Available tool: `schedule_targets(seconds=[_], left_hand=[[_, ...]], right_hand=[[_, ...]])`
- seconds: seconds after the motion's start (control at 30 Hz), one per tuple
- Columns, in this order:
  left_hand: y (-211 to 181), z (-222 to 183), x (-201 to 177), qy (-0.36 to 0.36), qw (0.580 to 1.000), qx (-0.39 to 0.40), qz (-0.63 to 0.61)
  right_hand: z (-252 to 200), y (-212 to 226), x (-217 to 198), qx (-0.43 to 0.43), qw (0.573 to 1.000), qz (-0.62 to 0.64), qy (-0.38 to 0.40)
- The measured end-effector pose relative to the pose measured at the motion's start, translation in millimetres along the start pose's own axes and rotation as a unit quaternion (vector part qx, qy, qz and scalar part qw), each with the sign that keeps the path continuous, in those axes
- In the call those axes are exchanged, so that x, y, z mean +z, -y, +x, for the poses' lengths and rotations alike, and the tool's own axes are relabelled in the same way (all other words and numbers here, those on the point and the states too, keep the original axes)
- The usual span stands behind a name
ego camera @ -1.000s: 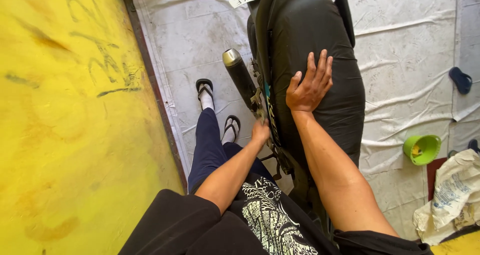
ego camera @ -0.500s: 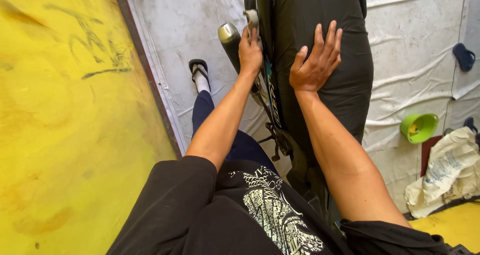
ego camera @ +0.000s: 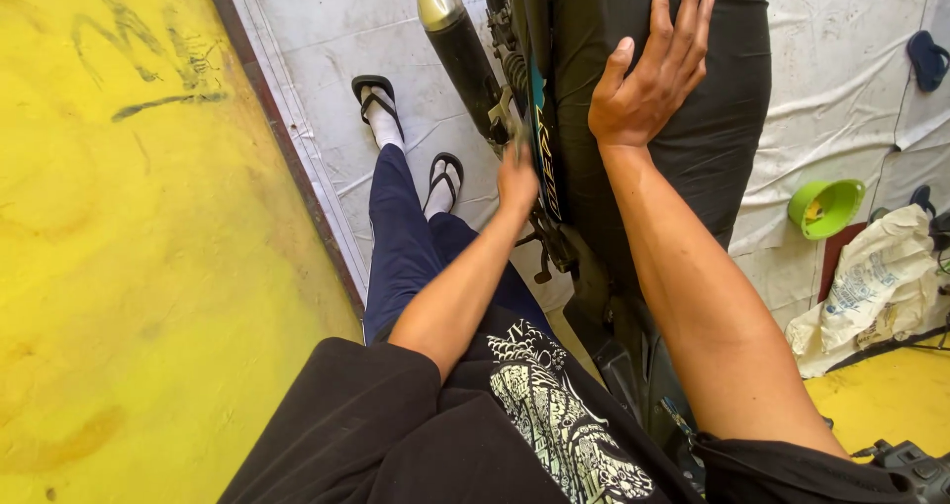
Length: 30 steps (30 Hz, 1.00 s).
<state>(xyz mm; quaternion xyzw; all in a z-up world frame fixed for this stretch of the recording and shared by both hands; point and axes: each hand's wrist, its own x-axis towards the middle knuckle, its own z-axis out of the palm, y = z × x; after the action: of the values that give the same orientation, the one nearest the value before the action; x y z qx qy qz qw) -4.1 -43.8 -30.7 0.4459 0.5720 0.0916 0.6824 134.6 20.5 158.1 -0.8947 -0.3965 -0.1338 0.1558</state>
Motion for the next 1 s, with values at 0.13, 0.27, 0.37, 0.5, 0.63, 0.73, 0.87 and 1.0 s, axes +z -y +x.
schedule_targets(seconds=[0.13, 0.27, 0.37, 0.5, 0.63, 0.73, 0.87, 1.0], left_hand=[[-108, 34, -21, -0.079, 0.986, 0.128, -0.079], [-105, 20, -16, -0.093, 0.962, 0.251, -0.059], [-74, -44, -10, -0.073, 0.949, 0.308, 0.01], [11, -108, 9, -0.002, 0.965, 0.251, 0.073], [-15, -108, 4, -0.004, 0.981, 0.192, 0.034], [-36, -42, 5, -0.066, 0.979, 0.189, 0.044], [-105, 19, -14, -0.168, 0.953, 0.252, -0.001], [-73, 5, -12, -0.158, 0.958, 0.234, 0.054]], right_hand=[[-1, 0, 0, 0.001, 1.0, 0.002, -0.004], [-1, -2, 0, 0.0, 1.0, -0.006, -0.005], [1, 0, 5, 0.0, 1.0, -0.005, -0.015], [-3, -8, 11, 0.013, 1.0, 0.009, -0.009], [-1, -6, 7, 0.006, 1.0, 0.016, -0.013], [0, -4, 6, 0.004, 1.0, 0.015, -0.009], [1, 0, 1, -0.01, 1.0, 0.001, -0.029], [-2, -5, 8, 0.003, 1.0, -0.001, -0.015]])
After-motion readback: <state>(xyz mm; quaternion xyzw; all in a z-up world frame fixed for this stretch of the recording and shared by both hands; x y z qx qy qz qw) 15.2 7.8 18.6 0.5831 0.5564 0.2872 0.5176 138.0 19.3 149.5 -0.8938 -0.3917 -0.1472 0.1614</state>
